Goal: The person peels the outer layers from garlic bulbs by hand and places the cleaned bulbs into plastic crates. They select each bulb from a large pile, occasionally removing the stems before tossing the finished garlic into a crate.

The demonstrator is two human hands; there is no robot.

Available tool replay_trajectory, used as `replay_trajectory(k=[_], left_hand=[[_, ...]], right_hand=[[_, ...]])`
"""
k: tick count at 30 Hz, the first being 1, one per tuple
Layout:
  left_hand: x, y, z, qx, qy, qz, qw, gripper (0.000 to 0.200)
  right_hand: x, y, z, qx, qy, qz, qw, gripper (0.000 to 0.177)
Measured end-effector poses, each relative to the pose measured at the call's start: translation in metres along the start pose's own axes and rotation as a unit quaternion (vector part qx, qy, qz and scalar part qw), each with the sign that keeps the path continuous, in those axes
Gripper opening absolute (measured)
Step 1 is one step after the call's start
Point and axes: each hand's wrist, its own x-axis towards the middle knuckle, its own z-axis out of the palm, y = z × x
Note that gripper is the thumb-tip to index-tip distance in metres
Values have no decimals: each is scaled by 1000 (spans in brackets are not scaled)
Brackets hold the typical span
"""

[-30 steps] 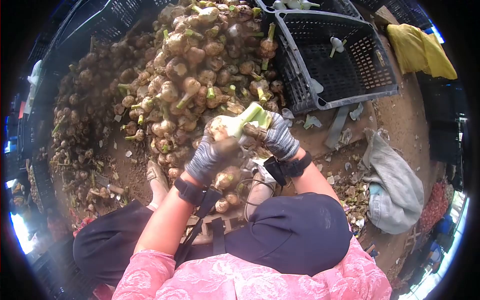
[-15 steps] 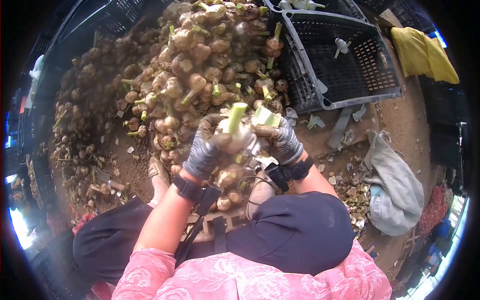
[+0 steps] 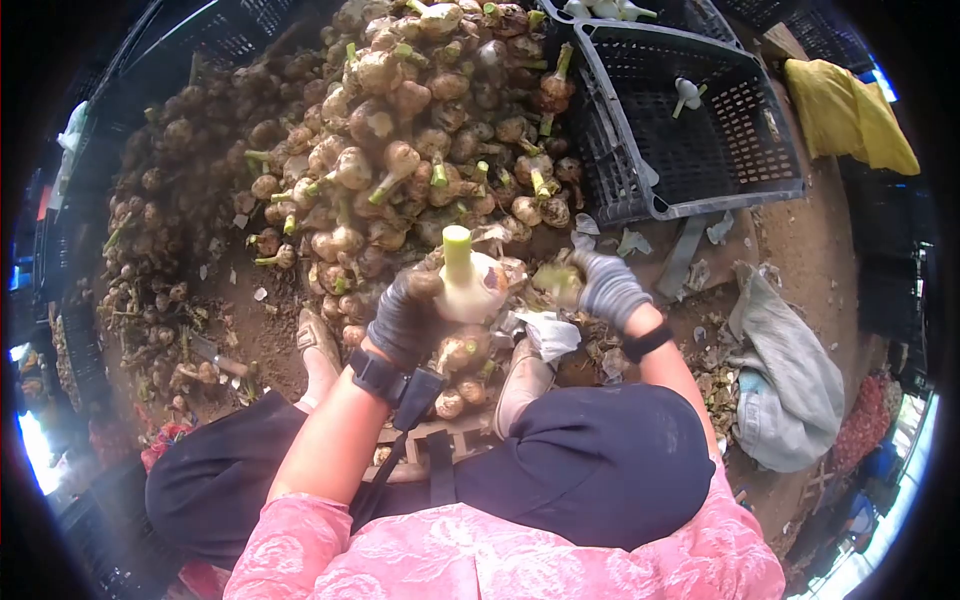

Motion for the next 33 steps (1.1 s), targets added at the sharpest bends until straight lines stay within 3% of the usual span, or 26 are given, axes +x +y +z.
replay_trajectory(k=[1, 2, 3, 5, 8, 10, 15, 18, 20, 22, 24, 25, 26, 27, 29, 30, 31, 32, 33], left_hand=[[2, 2, -2, -209, -82, -27, 974, 67], [2, 7, -1, -408, -159, -54, 897, 68], [-1, 12, 3, -331, -120, 8, 936, 73], [-2, 14, 8, -292, -90, 18, 952, 74], [-4, 26, 21, -209, -35, 27, 977, 71], [-2, 22, 22, -59, 27, 82, 995, 68], [-4, 9, 22, -108, 31, 75, 991, 68], [-3, 3, 21, -96, 48, 96, 990, 53], [-5, 12, 16, -265, -72, 65, 959, 65], [-4, 19, 14, -284, -126, 53, 949, 76], [-7, 26, 13, -248, -110, 49, 961, 79], [-7, 25, 13, -248, -110, 49, 961, 79], [-5, 22, 12, -269, -105, 42, 957, 80], [-5, 19, 11, -290, -99, 35, 951, 81], [-6, 23, 13, -297, -77, 28, 951, 77], [-2, 2, 3, -301, -59, -7, 952, 65], [1, -1, 5, -271, -16, -4, 962, 66], [3, -4, 8, -240, 26, 0, 970, 68], [2, -6, 10, -311, 43, -20, 949, 61]], right_hand=[[-8, -14, -9, -72, 7, 22, 997, 40], [-12, -23, -15, -143, 14, 43, 989, 42], [-12, -32, -21, -144, 12, 43, 989, 42], [-11, -49, -26, 109, 156, -143, 971, 41], [-12, -85, -32, 224, 126, -171, 951, 34], [-10, -91, -26, 166, 148, -197, 955, 32], [-8, -96, -21, 60, 178, -252, 949, 17], [-8, -96, -22, 36, 216, -251, 943, 14], [4, -85, -19, 32, 289, -240, 926, 11], [11, -75, -17, 92, 308, -221, 921, 13], [10, -73, -14, 102, 299, -215, 924, 16], [7, -73, -12, 394, 197, -108, 891, 17], [5, -72, -11, 643, 74, 12, 763, 19], [5, -62, -17, 649, -46, -50, 758, 25], [0, -66, -16, 638, -57, -78, 764, 25], [-4, -70, -15, 628, -69, -107, 768, 25], [-10, -77, -15, 653, -89, -115, 744, 24], [-11, -83, -14, 635, -73, -139, 756, 20], [-10, -80, -9, 684, -69, -130, 714, 21]])
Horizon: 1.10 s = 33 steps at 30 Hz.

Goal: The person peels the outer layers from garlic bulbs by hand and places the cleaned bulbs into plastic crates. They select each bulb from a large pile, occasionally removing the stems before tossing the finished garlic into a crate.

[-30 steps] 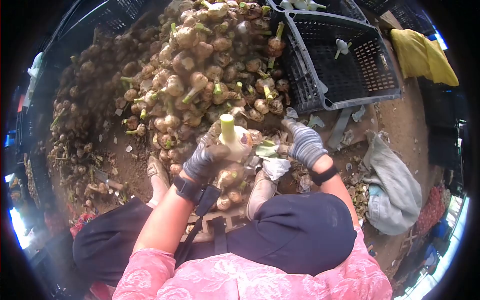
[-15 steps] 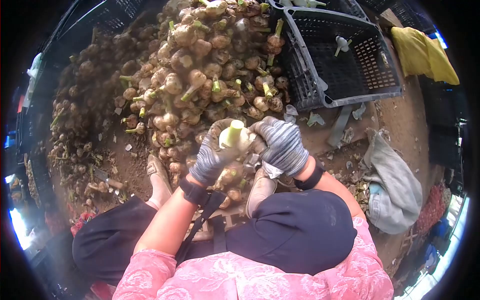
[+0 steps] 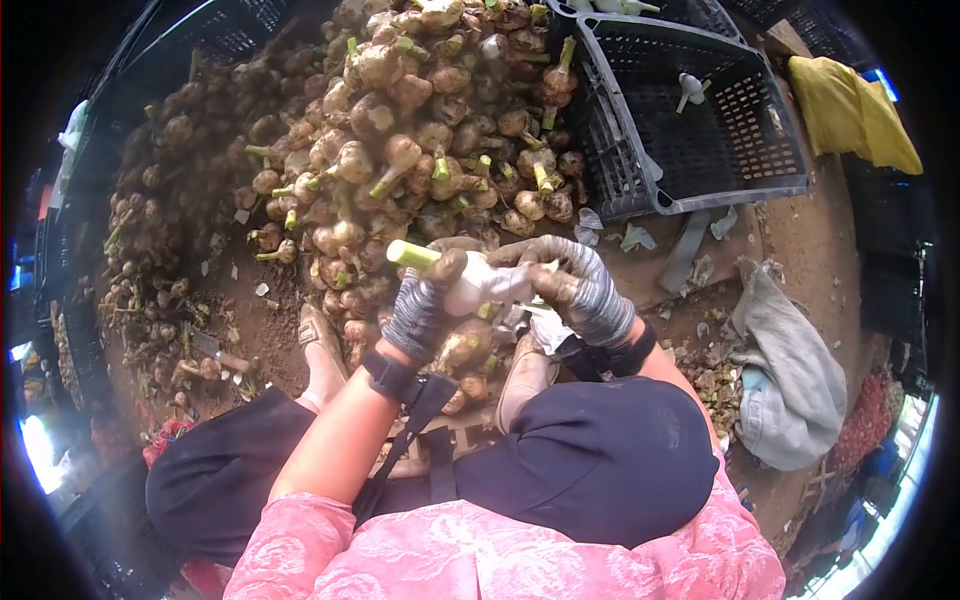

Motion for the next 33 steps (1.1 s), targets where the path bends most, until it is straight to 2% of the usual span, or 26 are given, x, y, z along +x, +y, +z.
replay_trajectory(k=[3, 5, 7, 9, 11, 13, 14, 15, 16, 17, 18, 19, 21, 23, 24, 26, 27, 28, 29, 31, 32, 33], left_hand=[[-6, 4, 3, -69, -30, 13, 997, 57], [-7, 6, 1, -73, -40, 9, 996, 60], [-9, 11, 3, -138, -102, 7, 985, 64], [-7, 11, 4, -103, -110, 34, 988, 65], [-5, 13, 7, -174, -116, 5, 978, 62], [0, 12, 2, -359, -95, -35, 928, 58], [1, 12, -2, -379, -122, -15, 917, 53], [2, 14, -7, -379, -122, -12, 917, 53], [1, 17, -8, -352, -121, -9, 928, 51], [0, 19, -8, -324, -120, -7, 938, 49], [0, 20, -8, -296, -119, -6, 948, 47], [2, 19, -5, -295, -121, -10, 948, 47], [2, 13, 0, -178, -153, 52, 971, 51], [-3, 13, 4, -108, -155, 27, 982, 51], [-9, 13, 11, -84, -128, 40, 987, 57], [-11, 14, 17, -58, -101, 54, 992, 63], [-10, 13, 16, 9, -92, 66, 994, 70], [-9, 12, 14, 76, -82, 77, 991, 78], [0, 8, 4, 112, -105, 40, 987, 85], [-10, 8, 9, 164, -72, 130, 975, 77], [-10, 3, 4, 164, -73, 128, 975, 77], [-8, -4, -4, 119, -53, 77, 988, 68]], right_hand=[[-3, 1, -7, 161, 85, -9, 983, 23], [-4, 3, -19, 268, 158, -15, 950, 23], [-9, 1, -26, 289, 164, 28, 943, 24], [-9, 11, -34, 285, 165, 6, 944, 25], [-11, 12, -36, 281, 166, -14, 945, 26], [-14, 7, -39, 256, 148, -46, 954, 26], [-16, 4, -41, 243, 138, -61, 958, 26], [-21, 2, -46, 114, 123, -45, 985, 29], [-18, 0, -43, -176, 79, -36, 981, 34], [-16, -1, -41, -450, 29, -24, 892, 40], [-16, -1, -35, -610, -23, 61, 790, 51], [-13, -2, -25, -663, -32, 67, 745, 57], [-7, -5, -11, -429, -6, 1, 903, 55], [1, -6, 6, -327, 0, -11, 945, 52], [4, -3, 9, -246, -13, -15, 969, 45], [5, -10, 14, -252, -16, -36, 967, 43], [5, -12, 15, -259, -19, -54, 964, 42], [9, -10, 10, -321, -16, -141, 936, 40], [8, -8, 9, -321, -17, -140, 937, 40], [7, -7, 8, -278, 22, -105, 955, 39], [8, -10, 5, -317, 23, -107, 942, 40], [6, -11, 7, -316, 25, -105, 942, 40]])
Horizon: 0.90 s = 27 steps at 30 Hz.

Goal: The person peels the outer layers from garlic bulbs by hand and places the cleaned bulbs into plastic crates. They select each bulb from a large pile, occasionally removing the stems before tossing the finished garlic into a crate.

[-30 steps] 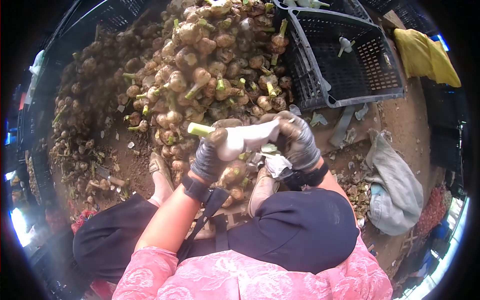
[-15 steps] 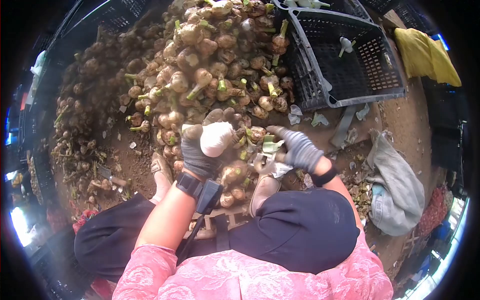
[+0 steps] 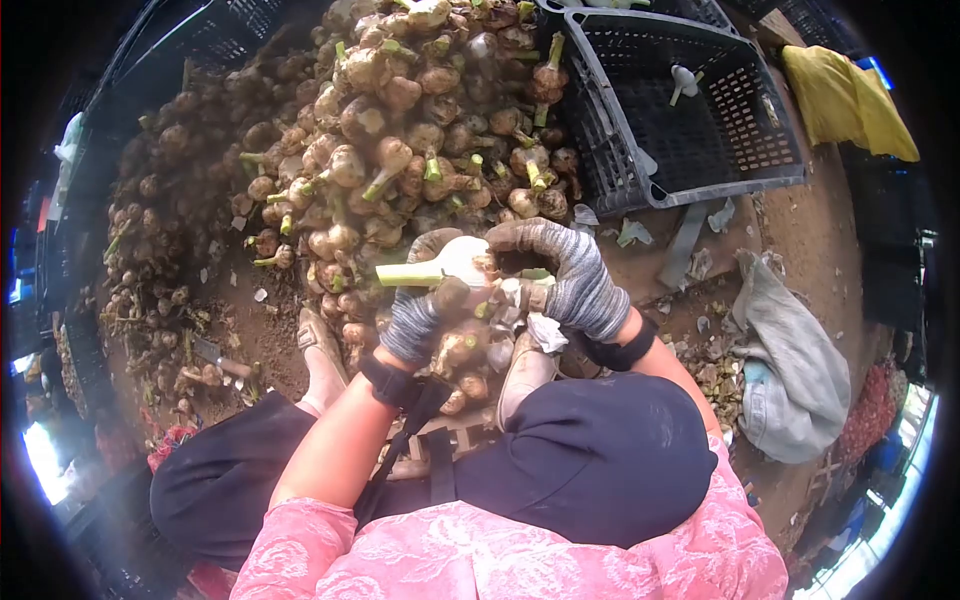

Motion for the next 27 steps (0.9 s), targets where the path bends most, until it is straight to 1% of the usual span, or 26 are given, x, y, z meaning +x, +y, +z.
replay_trajectory(k=[1, 2, 3, 4, 5, 6, 7, 8, 9, 10, 11, 12, 14, 15, 16, 18, 19, 20, 22, 23, 24, 26, 27], left_hand=[[1, 2, 3, -47, 17, -49, 998, 62], [1, 5, 7, -47, 17, -50, 997, 62], [0, 8, 12, 17, 0, 16, 1000, 58], [0, 12, 17, 80, -17, 82, 993, 55], [1, 11, 17, 73, -42, 106, 991, 55], [1, 7, 16, 73, -42, 106, 991, 55], [2, 4, 14, 53, -17, 75, 996, 54], [1, 2, 12, 32, 8, 44, 998, 54], [1, 1, 9, 32, 9, 44, 998, 54], [0, 2, 6, 15, 3, 26, 1000, 52], [0, 3, 5, -1, -2, 8, 1000, 51], [0, 2, 5, -1, -1, 8, 1000, 51], [0, 4, 6, 45, 15, -3, 999, 49], [-1, 4, 10, 49, 22, 9, 998, 52], [-1, 5, 13, 49, 22, 10, 998, 52], [-1, 5, 20, 74, 13, 65, 995, 56], [-1, 13, 30, 64, -12, 79, 995, 58], [-2, 12, 29, 63, -12, 78, 995, 58], [-1, 9, 23, 30, -3, 58, 998, 54], [0, 3, 16, 49, 3, 62, 997, 48], [0, 0, 13, 49, 5, 64, 997, 48], [-1, -1, 11, 49, 38, 31, 998, 43], [-1, -1, 10, 49, 40, 33, 997, 43]], right_hand=[[0, -3, 2, 5, -4, 10, 1000, 41], [0, -6, 2, 10, -9, 20, 1000, 42], [-1, -8, 2, 22, -12, 55, 998, 40], [-1, -6, 1, 22, -11, 56, 998, 40], [-1, -3, 0, 3, -18, 44, 999, 39], [0, 0, -2, -16, -25, 32, 999, 37], [0, 2, -4, 21, -27, 38, 999, 35], [-1, 5, -3, 21, -28, 38, 999, 35], [-2, 9, -2, 70, -18, 53, 996, 34], [-3, 11, -2, 118, -9, 67, 991, 33], [-5, 5, -5, 198, -14, 125, 972, 31], [-6, 5, -6, 198, -15, 125, 972, 31], [-6, 5, -6, 182, -15, 98, 978, 30], [-7, 1, -6, 68, 3, 91, 993, 31], [-7, -2, -3, 68, 2, 91, 994, 31], [-7, -5, 4, -101, 38, 19, 994, 33], [-5, -11, 4, -98, 48, 57, 992, 35], [-5, -9, 3, -99, 48, 58, 992, 35], [-4, -2, 0, -61, 35, 49, 996, 35], [-6, 1, 0, -21, 28, 64, 997, 31], [-6, 1, 0, -20, 25, 62, 998, 31], [-8, 1, -3, 117, 17, 99, 988, 28], [-8, 8, -4, 93, 14, 59, 994, 27]])
